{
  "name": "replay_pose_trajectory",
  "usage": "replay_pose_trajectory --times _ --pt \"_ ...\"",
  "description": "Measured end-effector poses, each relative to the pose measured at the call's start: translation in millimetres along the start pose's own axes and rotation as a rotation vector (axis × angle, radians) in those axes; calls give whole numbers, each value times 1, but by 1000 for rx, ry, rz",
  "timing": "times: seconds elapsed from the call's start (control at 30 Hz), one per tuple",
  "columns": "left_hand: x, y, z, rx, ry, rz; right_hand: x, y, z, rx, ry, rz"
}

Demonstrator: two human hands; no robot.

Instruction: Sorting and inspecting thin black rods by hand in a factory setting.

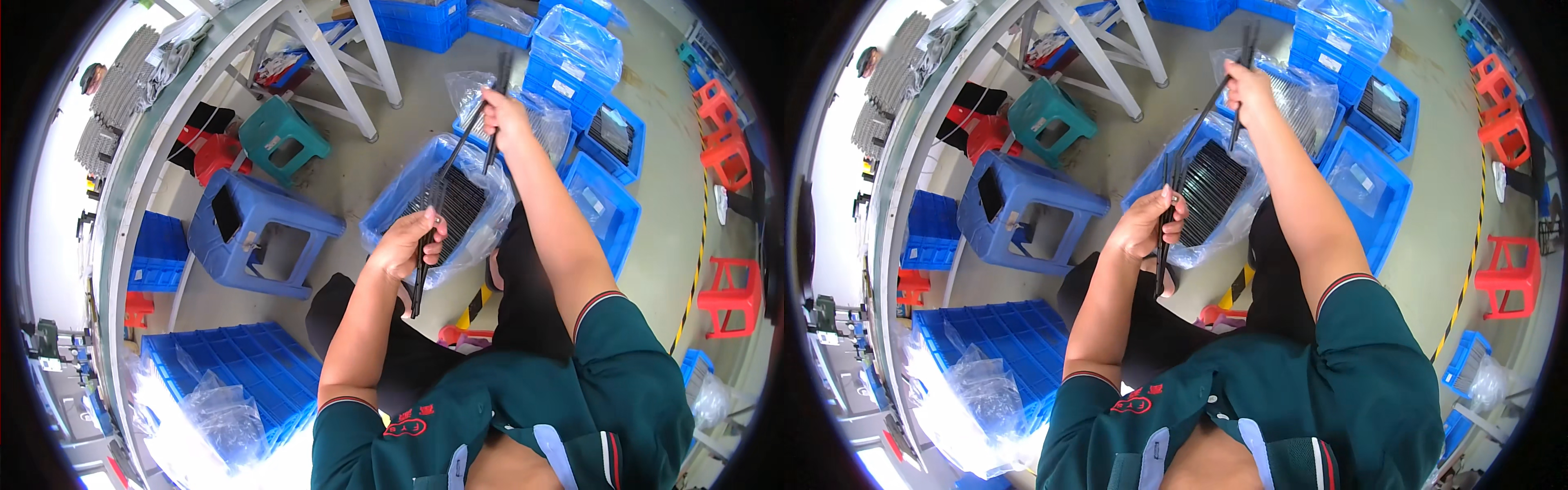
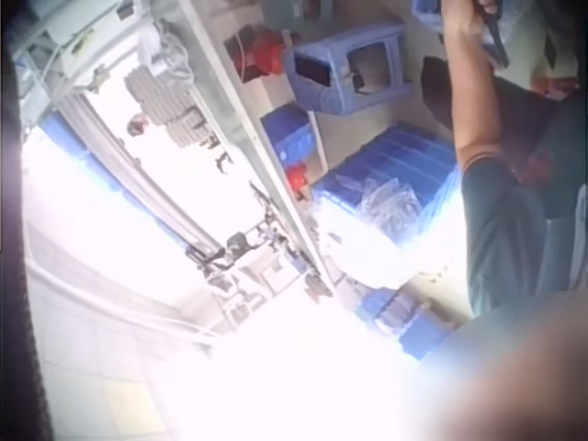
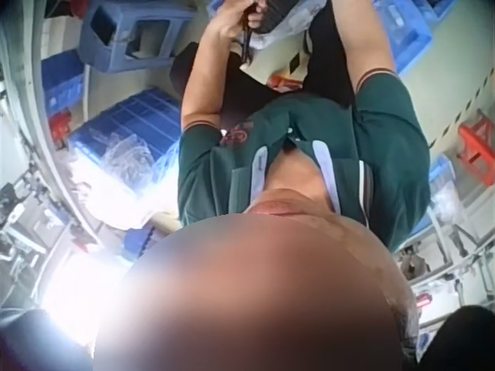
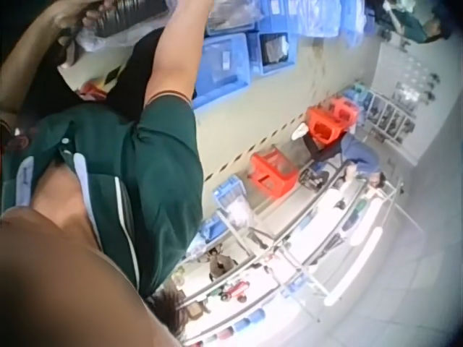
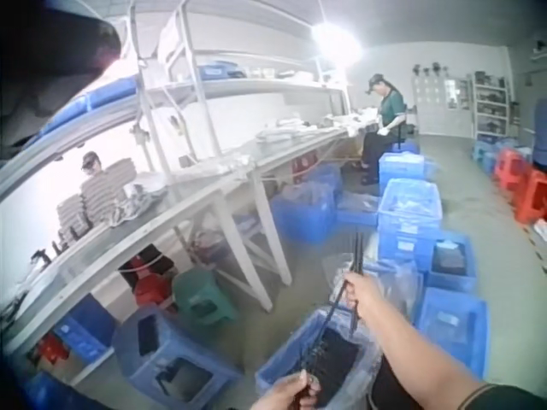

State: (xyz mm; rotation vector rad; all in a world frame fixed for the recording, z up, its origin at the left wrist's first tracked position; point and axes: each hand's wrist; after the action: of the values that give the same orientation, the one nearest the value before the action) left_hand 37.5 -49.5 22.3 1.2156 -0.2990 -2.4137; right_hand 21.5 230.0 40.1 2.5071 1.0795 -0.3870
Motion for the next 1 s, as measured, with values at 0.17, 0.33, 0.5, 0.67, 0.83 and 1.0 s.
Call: replay_pose_trajectory --times 0.17,0.33,0.5,0.67,0.83,1.0 --pt "11 -2 8 -172 113 -12 -14 33 16 -135 156 -164" --pt "6 -9 13 -222 174 -38 -47 85 53 -211 465 -486" --pt "23 -10 6 -210 129 -35 -66 102 49 1 969 -572" --pt "25 -10 14 -317 234 110 -57 92 61 415 1066 -519" --pt "40 -4 34 -576 361 434 -54 111 45 44 877 -663" --pt "48 -4 41 -710 478 450 -53 126 38 -175 801 -774"
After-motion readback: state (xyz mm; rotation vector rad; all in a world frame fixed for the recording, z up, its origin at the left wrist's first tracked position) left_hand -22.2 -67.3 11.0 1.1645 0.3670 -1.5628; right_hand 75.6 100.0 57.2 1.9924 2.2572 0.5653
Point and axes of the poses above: each hand's wrist, its own y-axis away from the middle knuckle, its own x-axis out of the back of the hand, z = x × y, and after that the axes turned 6 degrees about y, right-handed
